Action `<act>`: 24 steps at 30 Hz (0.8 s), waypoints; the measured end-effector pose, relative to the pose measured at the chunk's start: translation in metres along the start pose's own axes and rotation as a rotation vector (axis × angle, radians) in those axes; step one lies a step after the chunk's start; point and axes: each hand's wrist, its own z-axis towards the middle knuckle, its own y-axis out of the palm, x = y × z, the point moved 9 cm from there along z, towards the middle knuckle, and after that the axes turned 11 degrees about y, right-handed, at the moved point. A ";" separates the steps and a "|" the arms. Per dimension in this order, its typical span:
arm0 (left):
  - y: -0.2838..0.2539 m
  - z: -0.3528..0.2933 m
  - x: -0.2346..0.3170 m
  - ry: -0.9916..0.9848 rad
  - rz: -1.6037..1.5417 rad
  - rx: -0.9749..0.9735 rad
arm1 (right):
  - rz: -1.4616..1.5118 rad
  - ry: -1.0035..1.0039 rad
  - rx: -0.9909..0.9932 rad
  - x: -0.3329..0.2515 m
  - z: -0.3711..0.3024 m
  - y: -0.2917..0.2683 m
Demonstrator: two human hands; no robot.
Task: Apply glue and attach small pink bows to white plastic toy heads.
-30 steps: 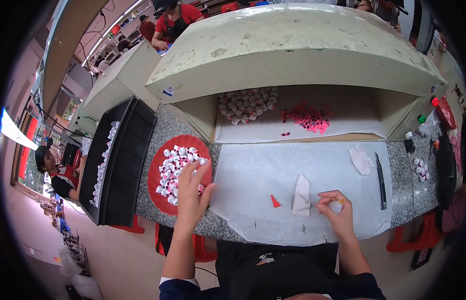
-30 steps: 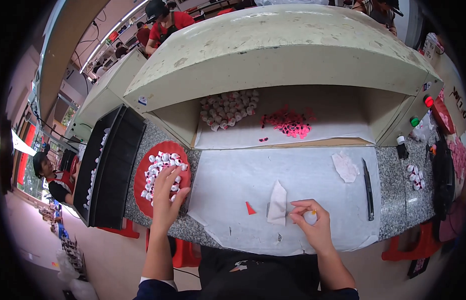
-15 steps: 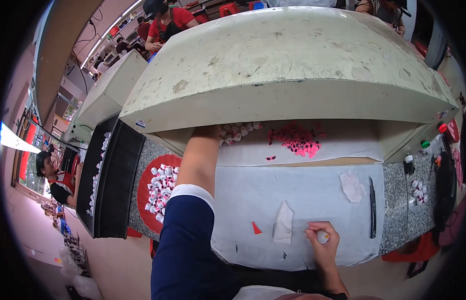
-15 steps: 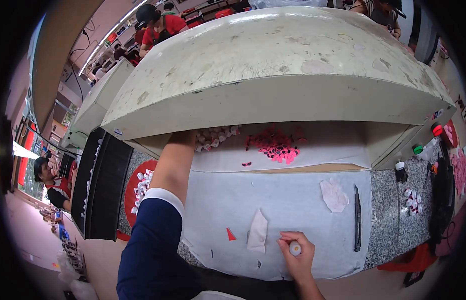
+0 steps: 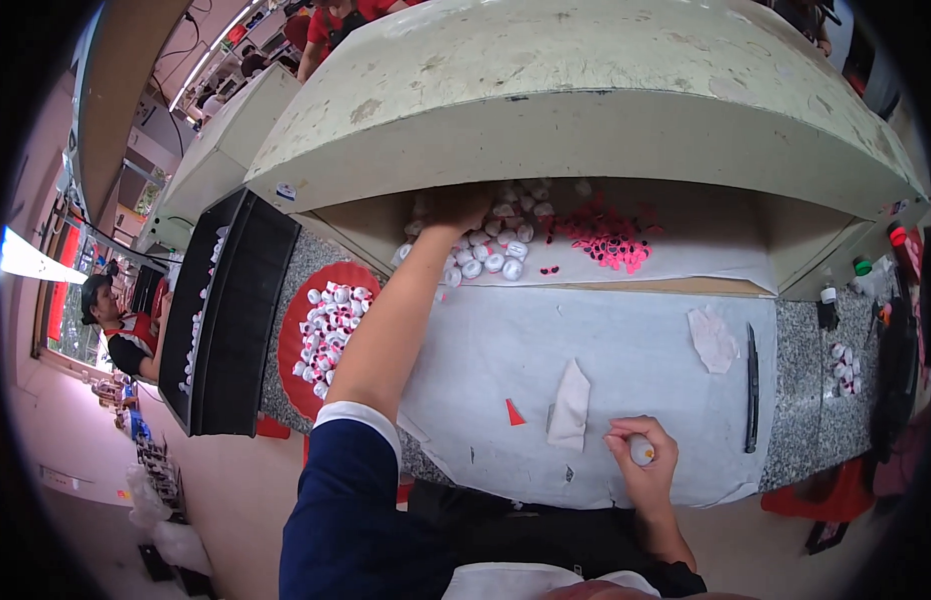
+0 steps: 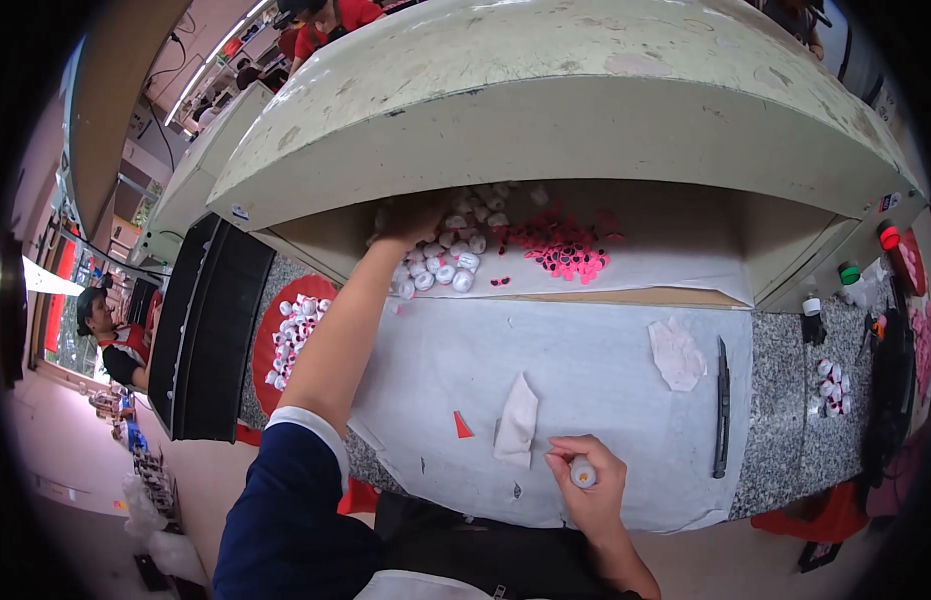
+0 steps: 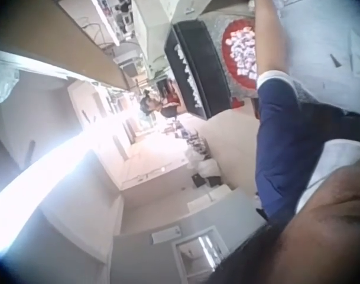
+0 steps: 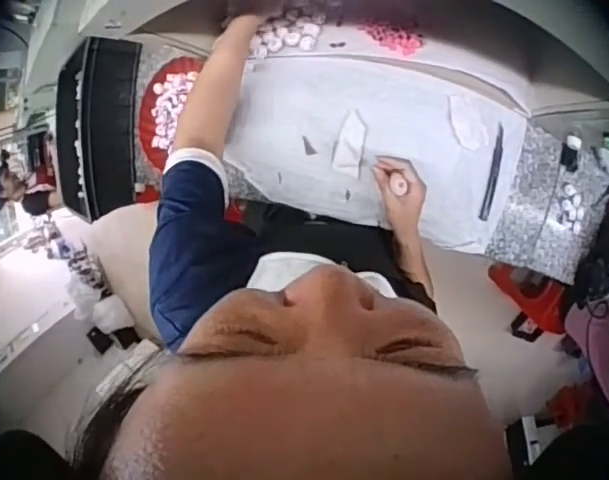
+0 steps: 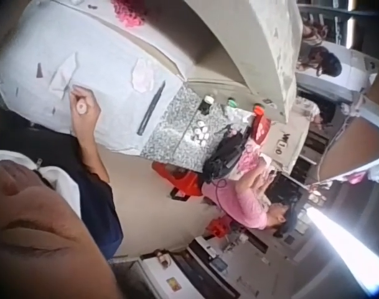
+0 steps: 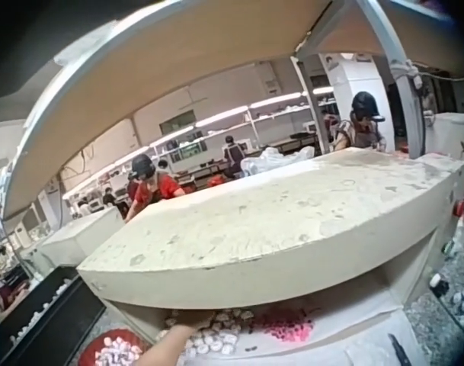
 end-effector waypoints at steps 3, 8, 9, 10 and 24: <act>-0.029 0.031 0.023 -0.105 -0.403 0.083 | -0.038 0.000 0.000 0.001 0.000 0.002; -0.054 0.070 0.042 -0.084 -0.415 0.427 | -0.060 0.015 0.049 0.003 -0.003 0.005; -0.041 0.068 0.032 -0.165 -0.340 0.420 | -0.052 0.056 0.083 0.009 -0.002 0.003; -0.031 0.067 0.024 -0.240 -0.277 0.406 | -0.080 0.048 0.105 0.012 -0.002 0.002; -0.066 0.020 -0.001 0.016 -0.317 0.377 | -0.101 0.036 0.041 0.008 0.006 0.010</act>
